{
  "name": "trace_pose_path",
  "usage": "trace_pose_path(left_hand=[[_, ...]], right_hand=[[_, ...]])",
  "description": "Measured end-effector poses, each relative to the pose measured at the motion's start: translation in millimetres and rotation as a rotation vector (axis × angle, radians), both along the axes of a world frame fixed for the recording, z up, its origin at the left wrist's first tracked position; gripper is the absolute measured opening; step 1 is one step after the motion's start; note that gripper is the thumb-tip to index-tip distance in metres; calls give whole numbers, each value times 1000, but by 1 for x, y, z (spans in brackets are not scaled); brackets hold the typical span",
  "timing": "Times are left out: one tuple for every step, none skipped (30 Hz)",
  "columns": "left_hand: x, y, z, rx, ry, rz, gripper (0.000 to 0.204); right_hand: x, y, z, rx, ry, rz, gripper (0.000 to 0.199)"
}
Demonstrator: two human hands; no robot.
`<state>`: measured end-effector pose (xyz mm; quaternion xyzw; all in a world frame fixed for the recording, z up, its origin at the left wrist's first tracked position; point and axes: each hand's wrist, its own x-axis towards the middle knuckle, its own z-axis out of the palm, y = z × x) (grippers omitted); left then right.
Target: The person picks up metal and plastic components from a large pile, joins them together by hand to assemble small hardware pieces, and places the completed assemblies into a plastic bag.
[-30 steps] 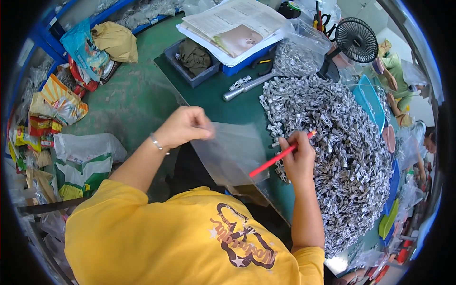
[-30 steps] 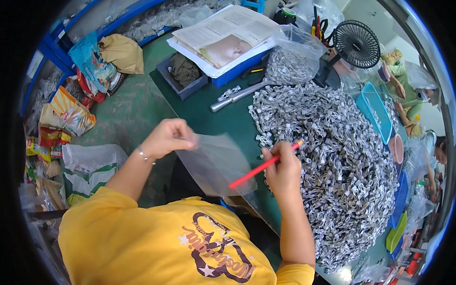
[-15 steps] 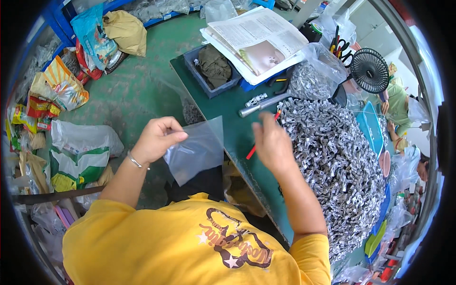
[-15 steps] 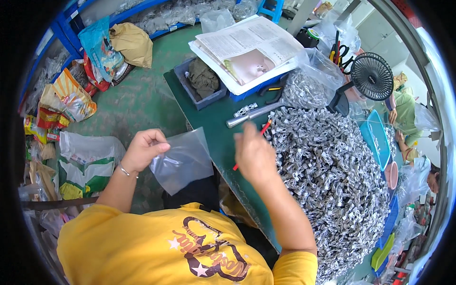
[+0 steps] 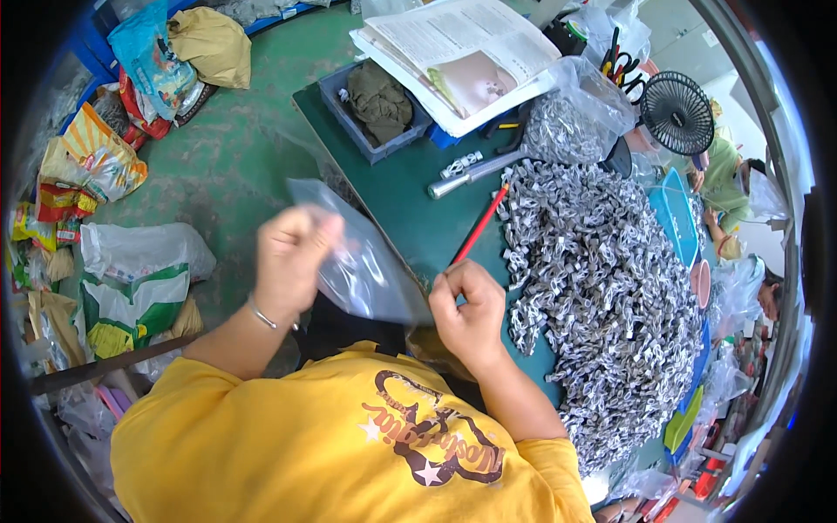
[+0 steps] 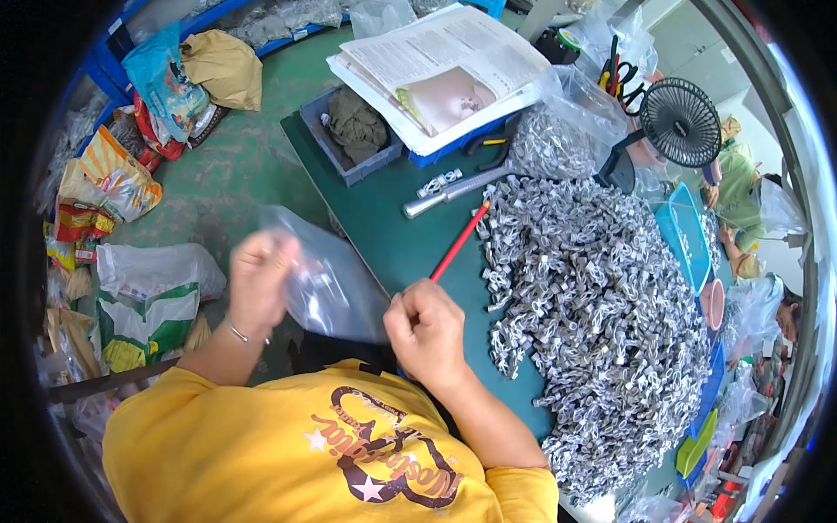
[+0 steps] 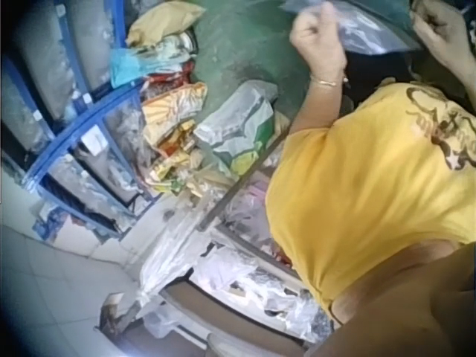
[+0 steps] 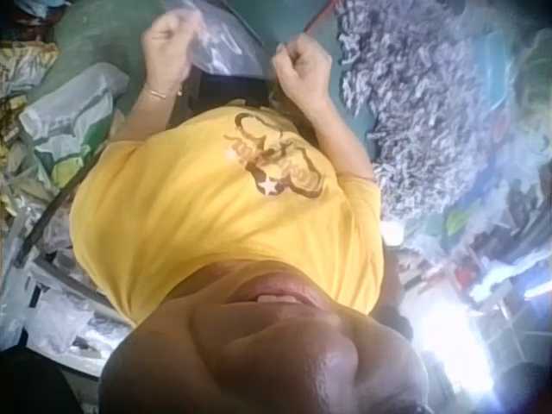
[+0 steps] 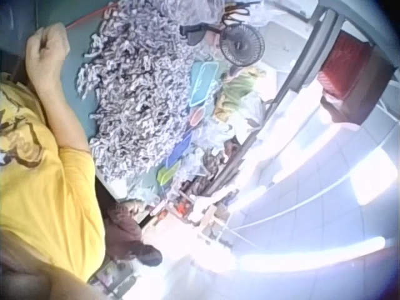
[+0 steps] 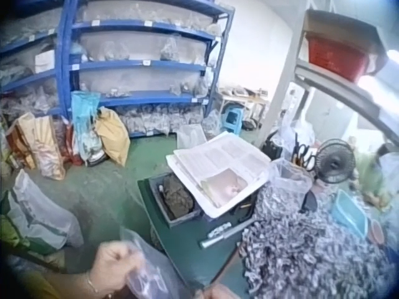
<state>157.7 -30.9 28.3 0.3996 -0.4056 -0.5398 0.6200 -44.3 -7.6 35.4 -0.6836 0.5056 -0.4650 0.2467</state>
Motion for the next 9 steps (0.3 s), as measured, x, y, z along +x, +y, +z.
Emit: trace_pose_path(left_hand=[[6,-3,3,-90,-31,84,37],[8,0,8,-82,-34,73,37],[10,3,15,-317,-388,33,38],[6,4,17,-561,-727,-23,38],[-4,6,14,-612,-728,-115,42],[-13,12,17,-575,-722,-190,41],[-19,15,19,-538,-716,-267,40],[-19,15,9,-522,-634,-302,38],[-15,12,9,-548,-646,-387,29]], right_hand=[[-1,1,-6,67,-88,-20,20],[2,2,-6,121,-185,20,20],[8,2,-2,174,-286,64,20],[13,3,5,243,-363,131,21],[18,3,16,359,-439,224,19],[19,-2,13,289,-323,294,19],[18,-4,9,220,-205,361,19],[14,-3,4,145,-134,363,20],[9,-4,-2,67,-60,372,21]])
